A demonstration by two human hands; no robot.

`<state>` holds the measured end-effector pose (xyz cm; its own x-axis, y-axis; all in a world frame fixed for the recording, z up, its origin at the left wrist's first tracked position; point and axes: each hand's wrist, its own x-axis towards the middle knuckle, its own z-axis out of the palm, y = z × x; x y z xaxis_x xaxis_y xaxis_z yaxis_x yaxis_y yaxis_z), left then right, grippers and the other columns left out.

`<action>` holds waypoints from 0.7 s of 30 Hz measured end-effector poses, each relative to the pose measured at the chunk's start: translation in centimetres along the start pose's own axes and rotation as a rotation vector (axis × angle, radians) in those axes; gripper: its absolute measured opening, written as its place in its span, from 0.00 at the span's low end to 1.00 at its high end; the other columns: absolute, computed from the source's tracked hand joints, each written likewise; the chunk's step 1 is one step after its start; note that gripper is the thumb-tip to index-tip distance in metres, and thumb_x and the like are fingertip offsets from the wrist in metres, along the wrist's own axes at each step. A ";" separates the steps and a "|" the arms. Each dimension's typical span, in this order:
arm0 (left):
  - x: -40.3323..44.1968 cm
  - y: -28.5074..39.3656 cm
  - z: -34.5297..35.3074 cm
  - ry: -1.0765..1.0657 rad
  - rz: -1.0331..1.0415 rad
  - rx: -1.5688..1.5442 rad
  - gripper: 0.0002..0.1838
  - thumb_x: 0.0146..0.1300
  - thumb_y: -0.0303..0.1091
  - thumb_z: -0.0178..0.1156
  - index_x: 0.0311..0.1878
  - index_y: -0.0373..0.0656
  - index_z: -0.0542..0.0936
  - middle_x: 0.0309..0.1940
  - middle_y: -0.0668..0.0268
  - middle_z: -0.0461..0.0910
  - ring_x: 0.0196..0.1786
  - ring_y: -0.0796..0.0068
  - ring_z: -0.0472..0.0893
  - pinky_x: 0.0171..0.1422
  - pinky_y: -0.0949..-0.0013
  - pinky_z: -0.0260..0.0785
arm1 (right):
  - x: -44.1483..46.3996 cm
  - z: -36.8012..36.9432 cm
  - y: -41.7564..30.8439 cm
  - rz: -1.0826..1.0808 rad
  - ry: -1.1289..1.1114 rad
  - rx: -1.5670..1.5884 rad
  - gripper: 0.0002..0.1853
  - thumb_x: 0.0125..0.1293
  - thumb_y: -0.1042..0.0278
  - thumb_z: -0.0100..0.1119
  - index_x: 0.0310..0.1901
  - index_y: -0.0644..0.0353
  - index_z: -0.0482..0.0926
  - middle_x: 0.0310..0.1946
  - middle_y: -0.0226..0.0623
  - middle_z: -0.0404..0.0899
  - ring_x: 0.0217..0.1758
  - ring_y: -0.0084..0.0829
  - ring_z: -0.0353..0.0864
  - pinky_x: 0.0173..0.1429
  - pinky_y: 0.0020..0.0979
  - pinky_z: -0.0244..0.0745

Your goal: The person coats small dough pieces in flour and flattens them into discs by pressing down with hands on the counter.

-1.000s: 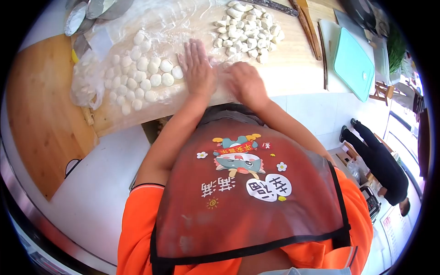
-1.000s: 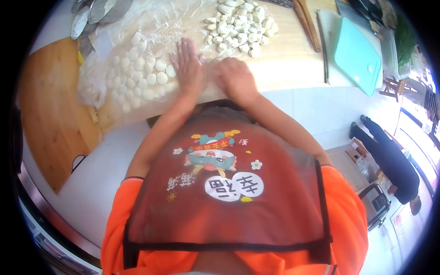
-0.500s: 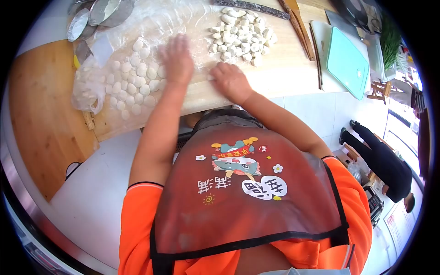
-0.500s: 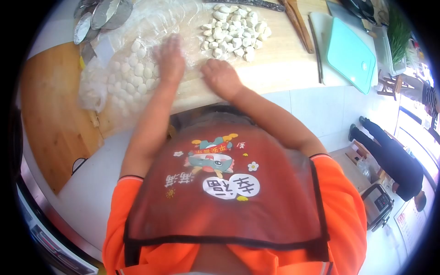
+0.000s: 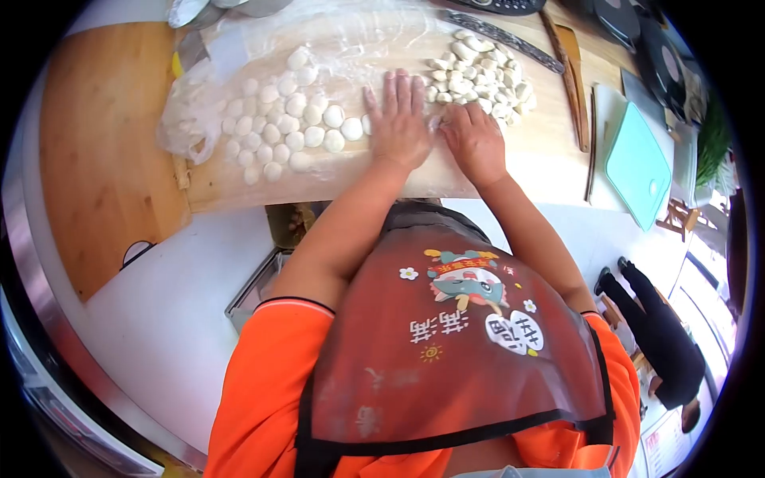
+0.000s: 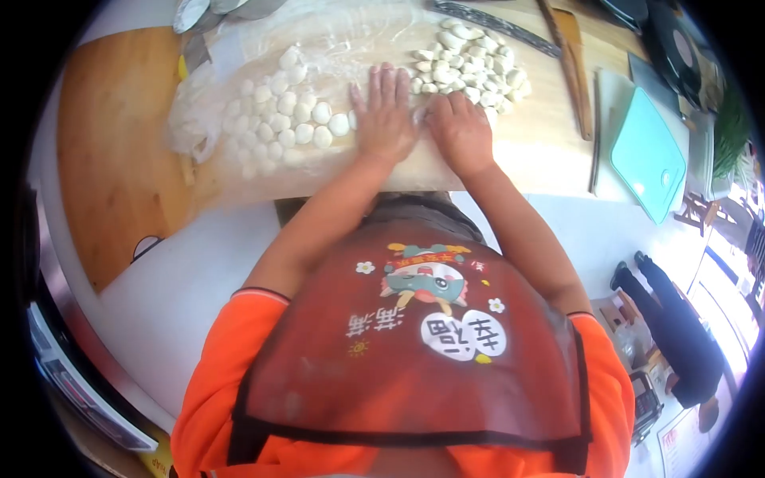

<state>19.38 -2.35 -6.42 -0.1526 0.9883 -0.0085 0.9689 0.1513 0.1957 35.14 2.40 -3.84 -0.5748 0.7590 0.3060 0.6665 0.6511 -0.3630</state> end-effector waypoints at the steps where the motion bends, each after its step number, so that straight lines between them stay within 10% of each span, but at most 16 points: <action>1: 0.1 -0.1 0.6 0.034 0.014 -0.002 0.43 0.74 0.57 0.55 0.84 0.42 0.58 0.86 0.51 0.51 0.89 0.51 0.45 0.86 0.29 0.26 | 0.0 0.2 -0.2 0.017 -0.028 0.014 0.17 0.59 0.64 0.71 0.50 0.53 0.81 0.42 0.36 0.79 0.44 0.43 0.83 0.48 0.44 0.78; 12: 2.0 -13.7 -1.4 0.009 0.097 0.318 0.33 0.76 0.49 0.58 0.79 0.49 0.68 0.81 0.64 0.64 0.85 0.63 0.58 0.87 0.32 0.38 | -1.5 2.7 -2.0 -0.111 -0.031 0.077 0.14 0.62 0.67 0.66 0.50 0.52 0.81 0.43 0.37 0.77 0.48 0.42 0.81 0.53 0.43 0.76; 21: 0.0 -12.1 -1.0 0.293 -0.033 -0.371 0.29 0.75 0.40 0.58 0.76 0.41 0.71 0.75 0.50 0.70 0.83 0.52 0.61 0.87 0.35 0.39 | -1.7 4.5 -4.9 -0.383 -0.112 0.065 0.14 0.61 0.71 0.57 0.49 0.56 0.81 0.45 0.39 0.79 0.52 0.40 0.81 0.58 0.39 0.77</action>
<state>7.51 -4.17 -7.83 -0.2823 0.9274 0.2455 0.8355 0.1119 0.5379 30.75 -2.10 -6.53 -0.8265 0.4537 0.3334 0.3647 0.8825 -0.2968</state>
